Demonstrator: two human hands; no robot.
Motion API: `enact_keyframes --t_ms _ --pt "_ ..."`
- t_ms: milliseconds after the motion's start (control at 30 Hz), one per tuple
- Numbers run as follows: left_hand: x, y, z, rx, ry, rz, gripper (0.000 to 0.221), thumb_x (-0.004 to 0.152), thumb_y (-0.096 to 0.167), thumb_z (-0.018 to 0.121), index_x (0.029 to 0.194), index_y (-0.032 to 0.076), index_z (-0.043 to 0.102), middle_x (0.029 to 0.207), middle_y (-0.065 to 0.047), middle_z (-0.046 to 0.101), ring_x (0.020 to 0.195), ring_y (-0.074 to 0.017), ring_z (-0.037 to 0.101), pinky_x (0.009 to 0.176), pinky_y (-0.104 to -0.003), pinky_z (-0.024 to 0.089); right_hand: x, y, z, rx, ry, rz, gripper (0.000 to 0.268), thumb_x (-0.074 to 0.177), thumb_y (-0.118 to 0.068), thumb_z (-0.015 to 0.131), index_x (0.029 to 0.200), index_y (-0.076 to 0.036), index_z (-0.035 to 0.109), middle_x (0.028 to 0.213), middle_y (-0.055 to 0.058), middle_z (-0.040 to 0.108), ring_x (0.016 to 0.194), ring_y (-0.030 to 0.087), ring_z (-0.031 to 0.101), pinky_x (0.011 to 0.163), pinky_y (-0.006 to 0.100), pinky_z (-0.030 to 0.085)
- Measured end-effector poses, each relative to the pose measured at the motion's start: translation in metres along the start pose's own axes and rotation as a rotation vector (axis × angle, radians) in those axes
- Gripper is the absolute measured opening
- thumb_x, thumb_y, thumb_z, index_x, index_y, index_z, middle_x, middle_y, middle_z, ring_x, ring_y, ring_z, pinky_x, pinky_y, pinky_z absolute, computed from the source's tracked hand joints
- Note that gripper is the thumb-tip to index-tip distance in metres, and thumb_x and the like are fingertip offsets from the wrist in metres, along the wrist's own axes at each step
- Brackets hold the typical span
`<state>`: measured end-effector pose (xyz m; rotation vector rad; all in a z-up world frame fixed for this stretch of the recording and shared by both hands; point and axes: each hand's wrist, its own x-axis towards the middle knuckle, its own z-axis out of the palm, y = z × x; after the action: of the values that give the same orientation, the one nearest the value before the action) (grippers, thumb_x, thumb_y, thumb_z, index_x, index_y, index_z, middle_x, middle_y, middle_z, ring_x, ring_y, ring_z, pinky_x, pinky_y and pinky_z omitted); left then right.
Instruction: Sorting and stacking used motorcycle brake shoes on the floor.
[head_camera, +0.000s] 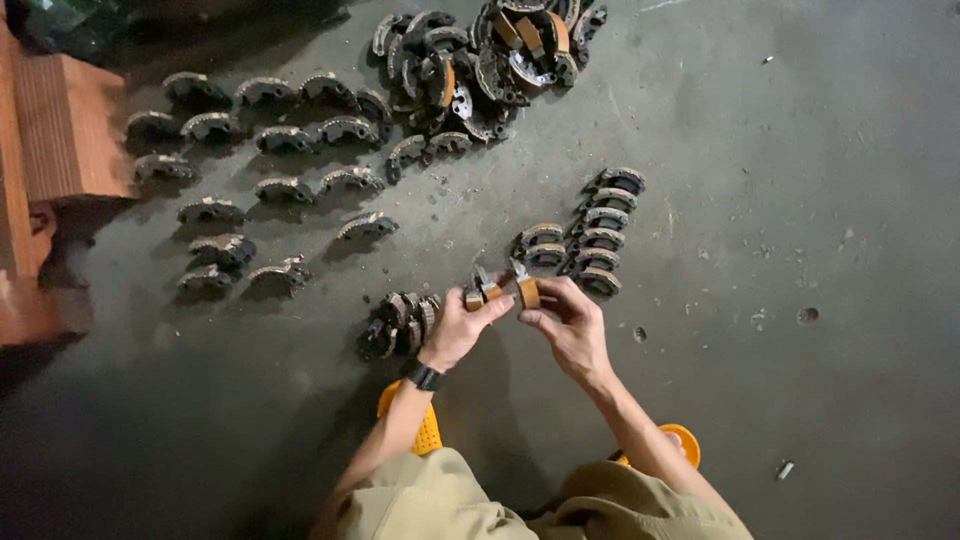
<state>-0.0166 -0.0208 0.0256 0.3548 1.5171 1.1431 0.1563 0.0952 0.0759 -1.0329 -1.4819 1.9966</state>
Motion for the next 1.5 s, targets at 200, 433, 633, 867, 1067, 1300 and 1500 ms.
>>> enact_keyframes --t_ms 200,433,633,867,1067,1300,1500 --pt "-0.011 0.046 0.008 -0.138 -0.289 0.142 0.040 0.095 0.010 0.073 0.132 -0.004 0.065 0.130 -0.008 0.071 0.116 -0.0131 0.066 0.102 -0.031 0.053 -0.005 0.001 0.010 -0.073 -0.019 -0.059 0.044 0.083 0.004 0.080 0.125 0.001 0.066 0.124 0.008 0.068 0.108 0.015 0.067 0.093 0.032 0.058" --pt "-0.009 0.030 0.002 -0.063 -0.283 0.058 0.034 0.097 0.008 0.077 0.126 -0.007 0.071 0.119 -0.013 0.074 0.106 -0.0157 0.067 0.094 -0.034 0.056 -0.008 0.010 0.006 -0.022 -0.051 -0.033 0.040 0.084 0.005 0.079 0.121 0.002 0.065 0.131 0.010 0.068 0.109 0.014 0.068 0.095 0.033 0.059" --pt "-0.009 0.045 0.005 -0.134 -0.398 0.159 0.052 0.089 0.022 0.078 0.134 0.002 0.064 0.134 -0.007 0.070 0.121 -0.0151 0.067 0.106 -0.033 0.055 -0.011 0.007 0.009 0.028 -0.032 -0.006 0.038 0.085 -0.002 0.081 0.119 0.002 0.066 0.129 0.011 0.069 0.109 0.015 0.070 0.095 0.034 0.061" --pt "-0.010 0.049 0.006 -0.017 -0.353 0.246 0.051 0.090 0.024 0.081 0.132 -0.002 0.066 0.133 -0.010 0.072 0.121 -0.0143 0.066 0.107 -0.032 0.053 -0.012 0.006 0.010 0.025 -0.026 0.026 0.039 0.084 -0.004 0.081 0.120 0.002 0.067 0.122 0.011 0.071 0.109 0.016 0.069 0.099 0.035 0.060" --pt "-0.014 0.057 0.009 0.003 -0.283 0.158 0.041 0.090 0.015 0.080 0.127 -0.001 0.071 0.118 -0.007 0.076 0.104 -0.0087 0.067 0.094 -0.028 0.056 -0.014 0.013 0.009 -0.026 -0.027 -0.038 0.036 0.087 -0.001 0.078 0.121 0.003 0.066 0.125 0.010 0.069 0.110 0.016 0.069 0.098 0.033 0.060" --pt "-0.014 0.059 0.008 -0.078 -0.290 0.138 0.035 0.094 0.012 0.075 0.127 0.000 0.071 0.121 -0.006 0.076 0.106 -0.0087 0.068 0.096 -0.027 0.056 -0.013 0.001 0.013 -0.156 -0.029 -0.087 0.039 0.087 0.002 0.078 0.124 0.002 0.069 0.122 0.011 0.069 0.108 0.017 0.070 0.091 0.030 0.060" --pt "-0.011 0.052 0.009 -0.084 -0.262 0.108 0.031 0.093 0.010 0.074 0.122 -0.001 0.072 0.119 -0.007 0.076 0.105 -0.0098 0.069 0.094 -0.028 0.057 -0.013 -0.002 0.014 -0.234 -0.014 -0.075 0.039 0.086 0.001 0.078 0.125 0.001 0.069 0.123 0.010 0.070 0.105 0.016 0.071 0.089 0.029 0.061"
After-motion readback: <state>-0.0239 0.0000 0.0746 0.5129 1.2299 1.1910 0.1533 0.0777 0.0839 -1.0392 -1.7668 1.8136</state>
